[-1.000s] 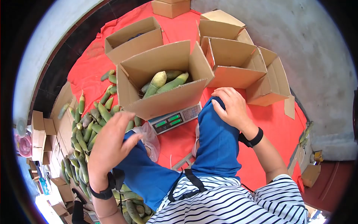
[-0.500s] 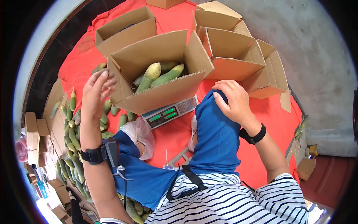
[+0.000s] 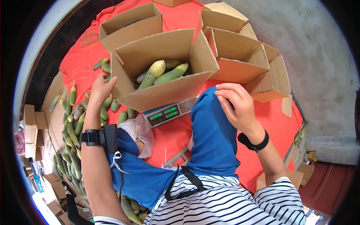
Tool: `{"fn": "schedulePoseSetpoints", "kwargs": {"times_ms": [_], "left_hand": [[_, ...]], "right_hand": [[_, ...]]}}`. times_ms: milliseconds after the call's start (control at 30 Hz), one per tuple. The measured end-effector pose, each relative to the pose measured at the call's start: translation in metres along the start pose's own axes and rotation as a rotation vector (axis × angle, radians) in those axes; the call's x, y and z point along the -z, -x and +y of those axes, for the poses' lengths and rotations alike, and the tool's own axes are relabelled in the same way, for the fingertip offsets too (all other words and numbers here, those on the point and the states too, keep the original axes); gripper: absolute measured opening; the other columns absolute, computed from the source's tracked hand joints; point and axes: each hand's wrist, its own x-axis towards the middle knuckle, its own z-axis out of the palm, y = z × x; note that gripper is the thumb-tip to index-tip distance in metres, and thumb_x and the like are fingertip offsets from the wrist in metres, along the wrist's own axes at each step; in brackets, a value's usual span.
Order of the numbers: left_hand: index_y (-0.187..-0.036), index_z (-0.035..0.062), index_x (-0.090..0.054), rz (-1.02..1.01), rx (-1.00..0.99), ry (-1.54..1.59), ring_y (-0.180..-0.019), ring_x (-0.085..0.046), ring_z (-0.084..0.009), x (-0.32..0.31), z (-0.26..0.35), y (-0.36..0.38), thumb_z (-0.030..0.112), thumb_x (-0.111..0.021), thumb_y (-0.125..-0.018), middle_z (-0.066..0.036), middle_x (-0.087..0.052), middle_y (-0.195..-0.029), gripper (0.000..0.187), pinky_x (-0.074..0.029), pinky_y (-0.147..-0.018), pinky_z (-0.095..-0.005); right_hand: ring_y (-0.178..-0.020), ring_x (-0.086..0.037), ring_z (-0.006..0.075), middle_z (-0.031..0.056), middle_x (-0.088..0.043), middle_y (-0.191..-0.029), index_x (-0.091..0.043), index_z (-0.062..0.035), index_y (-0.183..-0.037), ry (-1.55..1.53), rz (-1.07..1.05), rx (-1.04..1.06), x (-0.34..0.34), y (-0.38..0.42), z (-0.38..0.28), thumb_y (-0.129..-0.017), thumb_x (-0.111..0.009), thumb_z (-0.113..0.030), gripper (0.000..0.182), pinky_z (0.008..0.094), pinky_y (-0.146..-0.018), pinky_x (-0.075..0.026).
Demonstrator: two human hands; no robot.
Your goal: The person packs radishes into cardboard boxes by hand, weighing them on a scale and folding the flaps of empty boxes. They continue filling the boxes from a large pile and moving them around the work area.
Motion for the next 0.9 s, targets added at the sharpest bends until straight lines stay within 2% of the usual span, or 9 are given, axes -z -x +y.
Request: {"fn": "schedulePoseSetpoints", "kwargs": {"times_ms": [167, 233, 433, 467, 533, 633, 767, 833, 900], "left_hand": [[-0.114, -0.0084, -0.054, -0.185, 0.093, -0.041, -0.093, -0.065, -0.0308, -0.002, 0.005, -0.002, 0.034, -0.062, -0.084, -0.025, -0.065, -0.098, 0.052, -0.050, -0.080, -0.0406], [-0.111, -0.0084, -0.056, -0.075, -0.115, -0.160, -0.094, -0.065, -0.0342, -0.007, -0.008, -0.008, 0.031, -0.063, -0.082, -0.025, -0.065, -0.100, 0.050, -0.049, -0.081, -0.0421], [-0.110, -0.0050, -0.059, -0.035, -0.095, -0.275, -0.096, -0.063, -0.0367, -0.005, -0.011, -0.011, 0.031, -0.062, -0.082, -0.025, -0.065, -0.101, 0.046, -0.048, -0.084, -0.0431], [-0.109, -0.0045, -0.059, -0.002, -0.233, -0.239, -0.096, -0.064, -0.0363, -0.005, -0.018, -0.011, 0.031, -0.062, -0.082, -0.025, -0.065, -0.101, 0.045, -0.048, -0.083, -0.0431], [-0.108, -0.0050, -0.058, -0.101, -0.118, -0.169, -0.084, -0.065, -0.0310, -0.005, -0.026, -0.020, 0.028, -0.063, -0.083, -0.023, -0.065, -0.090, 0.042, -0.050, -0.074, -0.0407], [-0.102, -0.0060, -0.057, -0.049, -0.313, -0.169, -0.071, -0.064, -0.0253, -0.014, -0.058, -0.036, 0.025, -0.063, -0.084, -0.019, -0.063, -0.081, 0.037, -0.049, -0.061, -0.0373], [-0.098, -0.0063, -0.056, -0.103, -0.214, -0.198, -0.073, -0.063, -0.0267, -0.006, -0.031, -0.023, 0.024, -0.062, -0.084, -0.019, -0.061, -0.079, 0.034, -0.048, -0.064, -0.0380], [-0.098, -0.0070, -0.056, -0.136, -0.162, -0.290, -0.074, -0.063, -0.0289, -0.001, -0.003, -0.010, 0.023, -0.061, -0.084, -0.019, -0.061, -0.080, 0.034, -0.048, -0.066, -0.0397], [-0.099, -0.0067, -0.056, -0.046, -0.323, -0.244, -0.073, -0.062, -0.0313, -0.013, -0.046, -0.035, 0.023, -0.062, -0.084, -0.021, -0.062, -0.081, 0.034, -0.047, -0.066, -0.0410]], "right_hand": [[-0.074, -0.064, 0.0241, 0.0101, -0.064, -0.087, -0.065, -0.0030, -0.088, -0.190, -0.017, 0.036, 0.040, -0.011, -0.037, -0.076, -0.071, -0.008, 0.014, 0.0316, -0.061, -0.051], [-0.071, -0.064, 0.0229, 0.0094, -0.064, -0.084, -0.066, -0.0029, -0.088, -0.277, -0.092, 0.062, 0.054, -0.017, -0.058, -0.076, -0.072, -0.008, 0.015, 0.0314, -0.058, -0.051], [-0.064, -0.061, 0.0188, 0.0064, -0.061, -0.078, -0.066, -0.0046, -0.086, -0.726, -0.205, 0.251, 0.052, -0.023, -0.108, -0.076, -0.074, -0.014, 0.016, 0.0290, -0.052, -0.046], [-0.065, -0.060, 0.0184, 0.0062, -0.060, -0.079, -0.064, -0.0049, -0.085, -0.817, -0.188, 0.286, 0.051, -0.022, -0.115, -0.077, -0.073, -0.015, 0.016, 0.0292, -0.052, -0.046], [-0.072, -0.060, 0.0190, 0.0068, -0.059, -0.087, -0.060, -0.0039, -0.083, -0.728, -0.229, 0.253, 0.051, -0.019, -0.116, -0.078, -0.071, -0.015, 0.017, 0.0309, -0.057, -0.046], [-0.081, -0.061, 0.0249, 0.0086, -0.061, -0.095, -0.060, -0.0026, -0.092, -0.387, -0.074, 0.208, 0.047, -0.006, -0.069, -0.078, -0.069, -0.015, 0.020, 0.0339, -0.067, -0.050], [-0.105, -0.057, 0.0323, 0.0170, -0.059, -0.112, -0.057, 0.0000, -0.114, 0.102, 0.120, -0.642, 0.096, 0.071, 0.034, -0.084, -0.066, -0.019, 0.036, 0.0385, -0.090, -0.047], [-0.119, -0.048, 0.0362, 0.0215, -0.051, -0.125, -0.049, 0.0022, -0.124, 0.519, 0.103, -0.796, 0.115, 0.156, 0.099, -0.083, -0.068, -0.030, 0.056, 0.0413, -0.100, -0.040], [-0.122, -0.044, 0.0391, 0.0243, -0.047, -0.130, -0.043, 0.0032, -0.130, 0.727, 0.049, -0.914, 0.123, 0.232, 0.131, -0.082, -0.069, -0.033, 0.066, 0.0427, -0.100, -0.039]]}}
